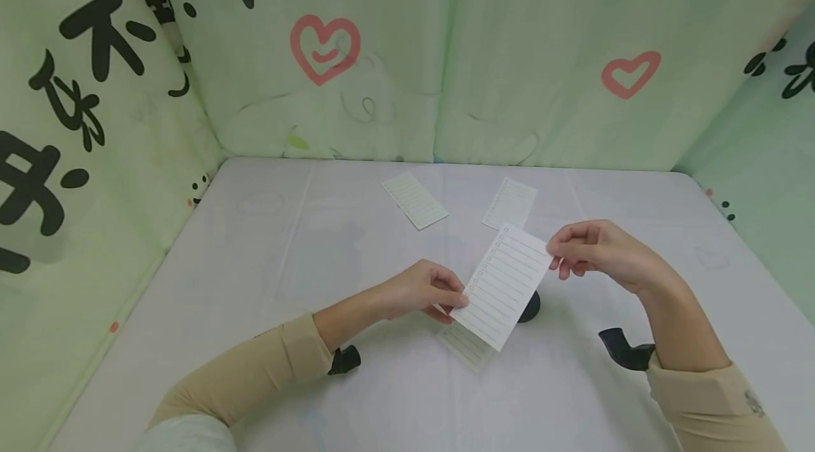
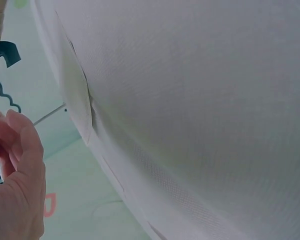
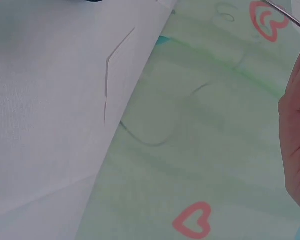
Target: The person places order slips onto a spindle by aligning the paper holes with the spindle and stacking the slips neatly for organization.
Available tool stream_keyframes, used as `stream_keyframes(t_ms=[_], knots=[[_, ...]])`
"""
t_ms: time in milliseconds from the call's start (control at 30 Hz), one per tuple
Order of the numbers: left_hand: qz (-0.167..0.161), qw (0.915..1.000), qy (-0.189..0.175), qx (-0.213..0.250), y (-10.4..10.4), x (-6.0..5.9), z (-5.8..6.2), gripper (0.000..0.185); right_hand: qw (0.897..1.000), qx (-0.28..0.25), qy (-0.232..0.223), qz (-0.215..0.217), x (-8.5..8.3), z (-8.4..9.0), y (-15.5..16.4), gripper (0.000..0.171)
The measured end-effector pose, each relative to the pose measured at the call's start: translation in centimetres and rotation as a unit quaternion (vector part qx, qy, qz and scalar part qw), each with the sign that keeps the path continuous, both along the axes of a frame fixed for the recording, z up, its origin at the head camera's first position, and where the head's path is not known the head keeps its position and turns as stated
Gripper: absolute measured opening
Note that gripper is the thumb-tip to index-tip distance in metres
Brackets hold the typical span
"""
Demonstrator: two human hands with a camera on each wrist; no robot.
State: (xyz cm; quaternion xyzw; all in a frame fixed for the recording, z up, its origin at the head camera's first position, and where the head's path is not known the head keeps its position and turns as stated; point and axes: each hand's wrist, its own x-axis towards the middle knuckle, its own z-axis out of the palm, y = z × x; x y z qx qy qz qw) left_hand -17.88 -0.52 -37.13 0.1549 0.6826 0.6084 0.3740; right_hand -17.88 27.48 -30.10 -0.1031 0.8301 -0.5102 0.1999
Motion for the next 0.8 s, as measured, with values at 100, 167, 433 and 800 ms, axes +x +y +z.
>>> stream_keyframes(t_ms=[100,167,433,800], knots=[[0.0,1.0,0.003,0.003,0.02,-0.03,0.03,0.013,1.0,0.003,-0.001,-0.007,-0.09,-0.06,0.06,0.01],[-0.001,1.0,0.003,0.003,0.03,-0.09,0.09,0.014,1.0,0.007,-0.004,-0.013,-0.16,-0.09,0.11,0.011],[0.012,0.9999,-0.003,0.0,0.22,-0.25,0.13,0.015,0.999,0.014,-0.009,-0.027,-0.37,-0.16,0.08,0.013],[0.015,0.9998,-0.009,-0.01,0.44,-0.52,-0.26,0.016,0.999,0.018,-0.02,-0.04,-0.54,-0.16,-0.03,0.018]])
